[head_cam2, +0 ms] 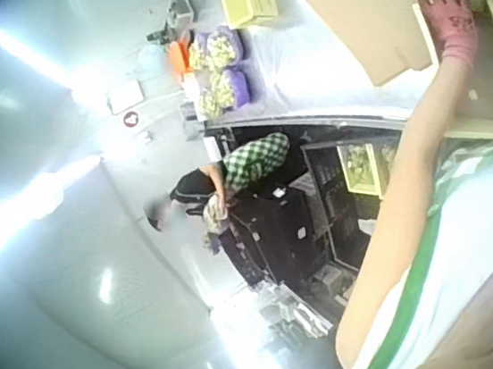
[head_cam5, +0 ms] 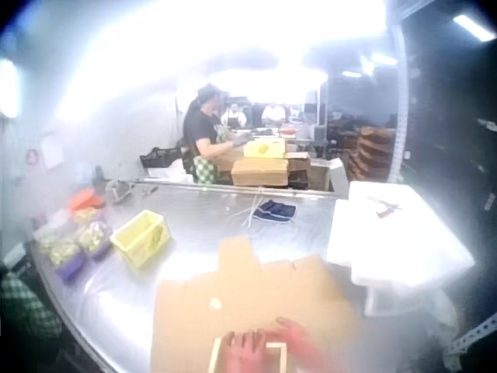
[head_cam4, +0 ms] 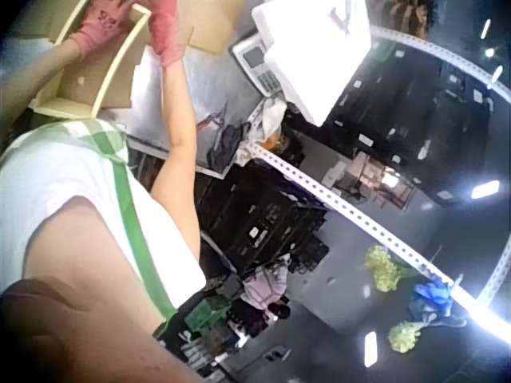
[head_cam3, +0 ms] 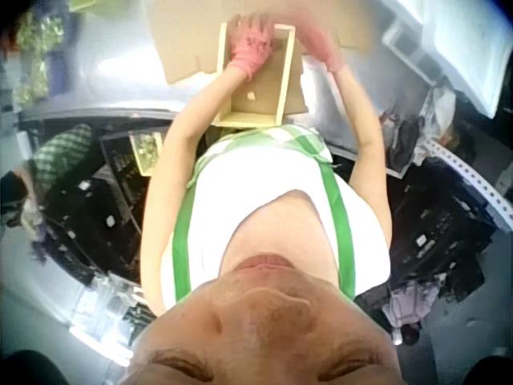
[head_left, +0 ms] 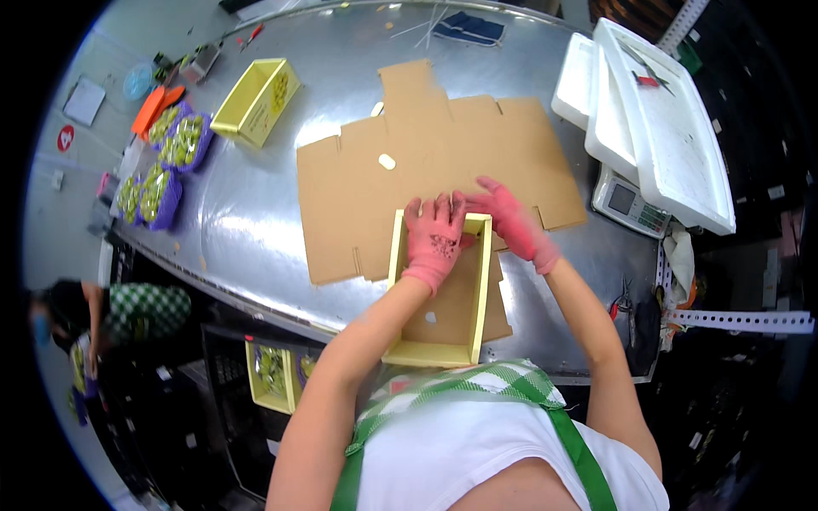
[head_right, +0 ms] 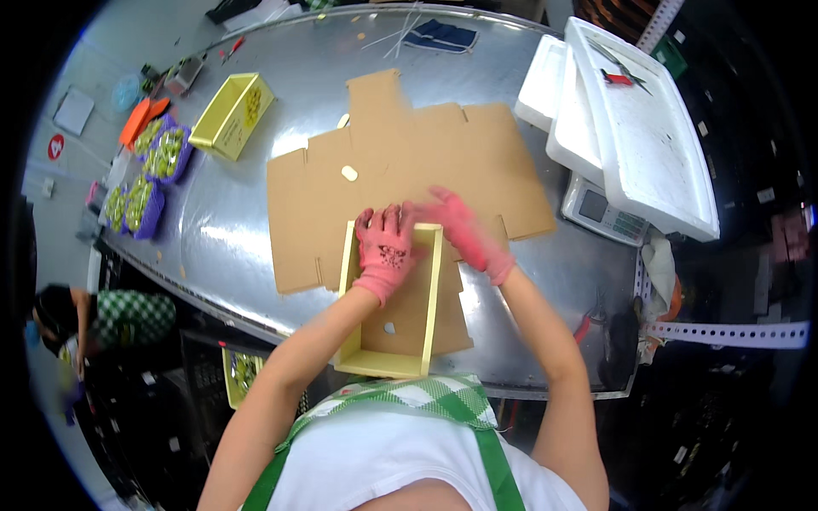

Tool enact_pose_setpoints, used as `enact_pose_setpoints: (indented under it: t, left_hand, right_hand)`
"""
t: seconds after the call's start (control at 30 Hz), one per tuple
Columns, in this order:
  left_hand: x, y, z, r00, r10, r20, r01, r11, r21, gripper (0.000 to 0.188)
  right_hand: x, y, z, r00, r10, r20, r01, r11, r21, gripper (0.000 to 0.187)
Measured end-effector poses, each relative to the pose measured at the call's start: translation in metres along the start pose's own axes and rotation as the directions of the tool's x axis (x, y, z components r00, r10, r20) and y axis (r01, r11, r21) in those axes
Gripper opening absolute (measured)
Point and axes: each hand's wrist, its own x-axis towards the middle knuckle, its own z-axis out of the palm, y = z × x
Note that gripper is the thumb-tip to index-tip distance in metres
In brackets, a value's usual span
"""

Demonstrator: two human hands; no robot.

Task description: The person assembles flat cardboard sheets into rectangular boxes by folding the sides and tucking the tabs into slots. They repeatedly pick up new sheets, fold them into shape, and place the finished boxes on the table. The task is performed by hand without tools.

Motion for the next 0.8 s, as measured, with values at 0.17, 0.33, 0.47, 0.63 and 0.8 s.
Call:
enact_pose_setpoints:
  t: [0.17, 0.33, 0.47, 0.63, 0.8]
  left_hand:
    - [-0.002, 0.0, 0.023, 0.96, 0.007, -0.281, -0.013, 1.0, -0.019, 0.082]
    - [-0.002, 0.002, 0.04, 0.942, 0.015, -0.334, -0.02, 1.0, -0.012, 0.08]
    - [0.005, 0.005, 0.046, 0.813, 0.004, -0.582, -0.038, 0.998, -0.047, 0.058]
    - [0.007, 0.001, 0.062, 0.786, 0.054, -0.616, 0.028, 0.992, 0.122, 0.047]
    - [-0.002, 0.011, 0.004, 0.981, -0.054, -0.187, 0.021, 0.984, -0.174, 0.045]
  right_hand:
    - [-0.005, 0.044, 0.012, 0.988, 0.081, -0.13, -0.073, 0.996, 0.059, 0.065]
    - [-0.006, 0.044, 0.021, 0.964, 0.151, -0.218, -0.123, 0.983, 0.136, 0.065]
    - [-0.006, 0.05, 0.019, 0.957, 0.1, -0.274, -0.074, 0.992, 0.105, 0.063]
    - [-0.006, 0.053, 0.032, 0.961, 0.013, -0.275, 0.037, 0.983, 0.178, 0.061]
    - [-0.006, 0.043, 0.031, 0.953, 0.053, -0.298, -0.02, 0.993, 0.112, 0.06]
